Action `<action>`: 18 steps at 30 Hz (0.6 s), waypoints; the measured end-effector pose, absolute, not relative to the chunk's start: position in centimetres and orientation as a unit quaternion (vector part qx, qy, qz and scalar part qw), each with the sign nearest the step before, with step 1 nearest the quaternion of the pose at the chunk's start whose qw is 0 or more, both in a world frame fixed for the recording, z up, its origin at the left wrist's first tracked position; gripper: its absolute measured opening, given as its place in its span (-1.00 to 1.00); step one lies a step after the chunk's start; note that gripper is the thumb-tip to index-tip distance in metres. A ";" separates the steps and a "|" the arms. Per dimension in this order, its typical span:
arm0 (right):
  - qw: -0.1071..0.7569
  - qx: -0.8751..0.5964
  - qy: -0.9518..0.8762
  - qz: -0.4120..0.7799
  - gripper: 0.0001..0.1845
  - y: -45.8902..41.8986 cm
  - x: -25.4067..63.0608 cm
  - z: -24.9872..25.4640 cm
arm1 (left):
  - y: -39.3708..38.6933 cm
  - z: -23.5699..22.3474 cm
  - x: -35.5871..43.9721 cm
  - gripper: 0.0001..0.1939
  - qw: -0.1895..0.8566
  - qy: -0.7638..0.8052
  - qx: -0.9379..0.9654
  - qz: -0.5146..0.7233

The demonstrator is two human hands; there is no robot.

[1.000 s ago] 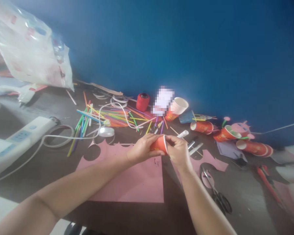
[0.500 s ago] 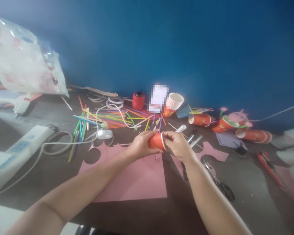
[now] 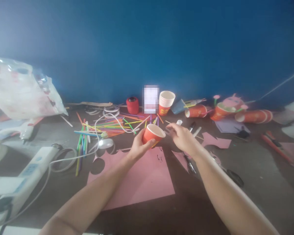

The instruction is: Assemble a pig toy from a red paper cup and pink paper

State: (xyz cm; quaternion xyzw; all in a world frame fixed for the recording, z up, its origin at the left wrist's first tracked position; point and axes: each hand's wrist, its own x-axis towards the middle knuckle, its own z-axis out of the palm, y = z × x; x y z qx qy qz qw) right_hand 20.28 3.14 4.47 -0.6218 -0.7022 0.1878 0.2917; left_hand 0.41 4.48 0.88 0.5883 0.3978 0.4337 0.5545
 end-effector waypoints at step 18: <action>0.304 -0.601 -0.665 0.323 -0.82 3.8 18.2 2.5 | 5.0 -0.7 0.5 -0.50 0.605 0.347 0.462 0.549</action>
